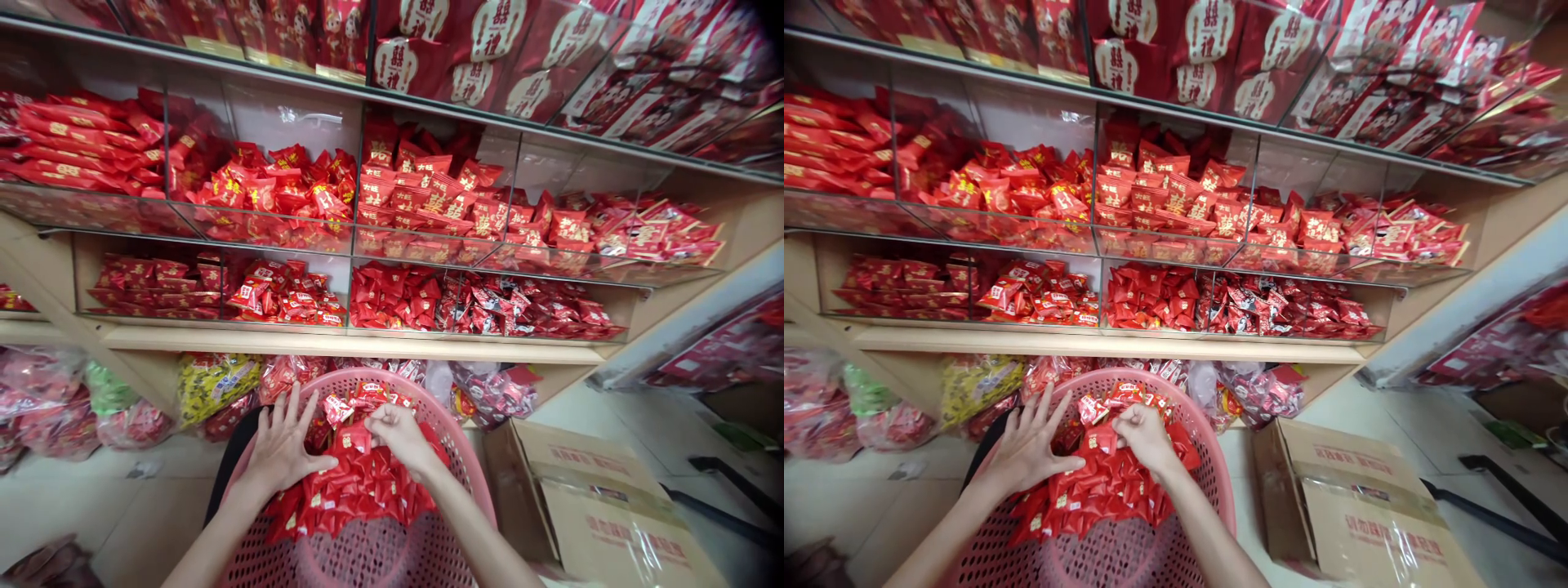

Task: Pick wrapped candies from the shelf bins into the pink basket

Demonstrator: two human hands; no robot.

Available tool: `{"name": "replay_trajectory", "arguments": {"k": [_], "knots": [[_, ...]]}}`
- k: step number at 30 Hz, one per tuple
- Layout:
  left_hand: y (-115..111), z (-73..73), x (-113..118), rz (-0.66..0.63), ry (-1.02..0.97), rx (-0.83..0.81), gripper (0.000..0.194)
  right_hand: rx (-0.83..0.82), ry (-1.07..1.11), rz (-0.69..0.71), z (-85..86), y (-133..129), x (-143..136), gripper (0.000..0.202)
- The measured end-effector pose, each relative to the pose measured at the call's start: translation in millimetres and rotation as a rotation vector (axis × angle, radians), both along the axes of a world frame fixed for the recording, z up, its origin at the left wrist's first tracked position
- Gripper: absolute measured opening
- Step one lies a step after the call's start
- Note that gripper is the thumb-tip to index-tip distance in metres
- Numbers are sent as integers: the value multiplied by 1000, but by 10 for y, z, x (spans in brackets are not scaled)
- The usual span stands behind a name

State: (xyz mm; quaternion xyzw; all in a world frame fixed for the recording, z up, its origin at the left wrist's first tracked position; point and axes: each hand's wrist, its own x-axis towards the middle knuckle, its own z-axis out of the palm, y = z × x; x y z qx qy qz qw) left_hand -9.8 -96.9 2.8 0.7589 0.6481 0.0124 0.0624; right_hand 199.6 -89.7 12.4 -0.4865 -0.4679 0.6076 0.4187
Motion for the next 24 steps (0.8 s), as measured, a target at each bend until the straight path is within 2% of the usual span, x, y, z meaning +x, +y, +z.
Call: {"name": "replay_trajectory", "arguments": {"k": [9, 15, 19, 24], "knots": [[-6, 57, -82, -62, -27, 9, 109, 8, -52, -21, -64, 46, -64, 21], [11, -10, -163, -102, -84, 39, 108, 48, -124, 37, -72, 20, -106, 16], [13, -38, -169, -104, -97, 51, 107, 109, -329, 72, -69, -8, -154, 16], [3, -11, -152, -89, -106, 34, 102, 351, -762, 39, -10, -63, -158, 17]]}}
